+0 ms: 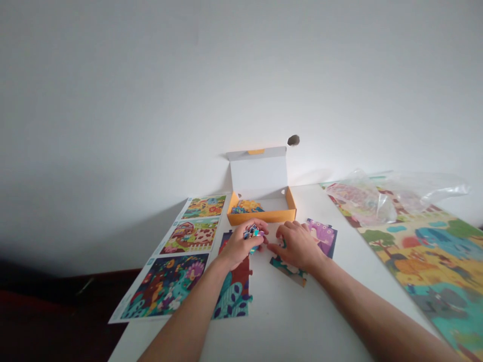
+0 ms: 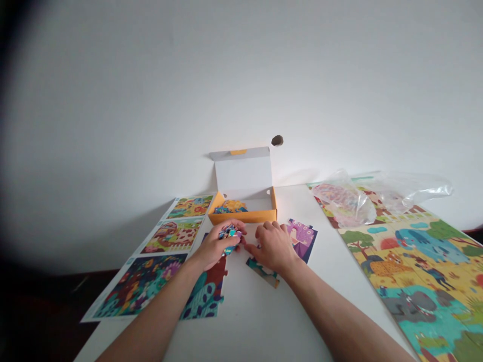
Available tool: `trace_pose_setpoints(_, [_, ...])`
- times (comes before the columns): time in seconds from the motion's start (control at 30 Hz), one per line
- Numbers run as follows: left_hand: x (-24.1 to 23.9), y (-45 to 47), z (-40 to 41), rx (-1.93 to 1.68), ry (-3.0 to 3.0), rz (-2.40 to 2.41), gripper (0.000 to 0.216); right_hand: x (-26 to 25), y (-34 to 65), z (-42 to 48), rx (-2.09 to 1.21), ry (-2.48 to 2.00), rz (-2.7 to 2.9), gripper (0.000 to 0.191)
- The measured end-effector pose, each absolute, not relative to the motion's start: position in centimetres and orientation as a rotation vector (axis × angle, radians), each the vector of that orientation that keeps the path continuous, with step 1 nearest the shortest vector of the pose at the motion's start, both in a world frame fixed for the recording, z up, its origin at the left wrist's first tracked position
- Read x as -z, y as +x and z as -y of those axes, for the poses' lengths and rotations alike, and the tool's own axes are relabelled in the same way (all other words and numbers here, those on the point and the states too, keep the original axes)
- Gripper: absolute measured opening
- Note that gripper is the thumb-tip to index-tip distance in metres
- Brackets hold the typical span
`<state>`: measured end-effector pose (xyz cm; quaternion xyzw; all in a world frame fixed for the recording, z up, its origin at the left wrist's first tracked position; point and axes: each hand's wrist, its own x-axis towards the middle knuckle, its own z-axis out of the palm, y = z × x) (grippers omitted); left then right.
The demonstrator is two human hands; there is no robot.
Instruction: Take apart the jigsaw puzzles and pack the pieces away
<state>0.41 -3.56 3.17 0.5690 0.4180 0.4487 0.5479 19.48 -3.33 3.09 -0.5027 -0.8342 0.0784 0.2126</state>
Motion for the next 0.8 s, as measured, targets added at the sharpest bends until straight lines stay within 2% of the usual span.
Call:
trace_pose_setpoints(0.13, [-2.9,0.4,3.3,-1.119,1.279,-1.007,0.027,-2.7,19.5,2.8,-0.215,-1.404,2.417,0.036])
trace_pose_setpoints(0.37, [-3.0,0.5,3.3,-1.121,1.269,-0.994,0.031,-2.0,19.2,1.8,-0.200,-1.177,2.510,0.040])
trace_pose_setpoints(0.57, [-3.0,0.4,3.2,-1.104,1.249,-0.957,0.031,-1.8,19.2,1.1,-0.228,-1.022,2.541,0.037])
trace_pose_setpoints(0.8, [-3.1,0.4,3.3,-1.118,1.237,-0.944,0.025,-1.2,19.3,0.6,-0.205,-0.821,2.572,0.050])
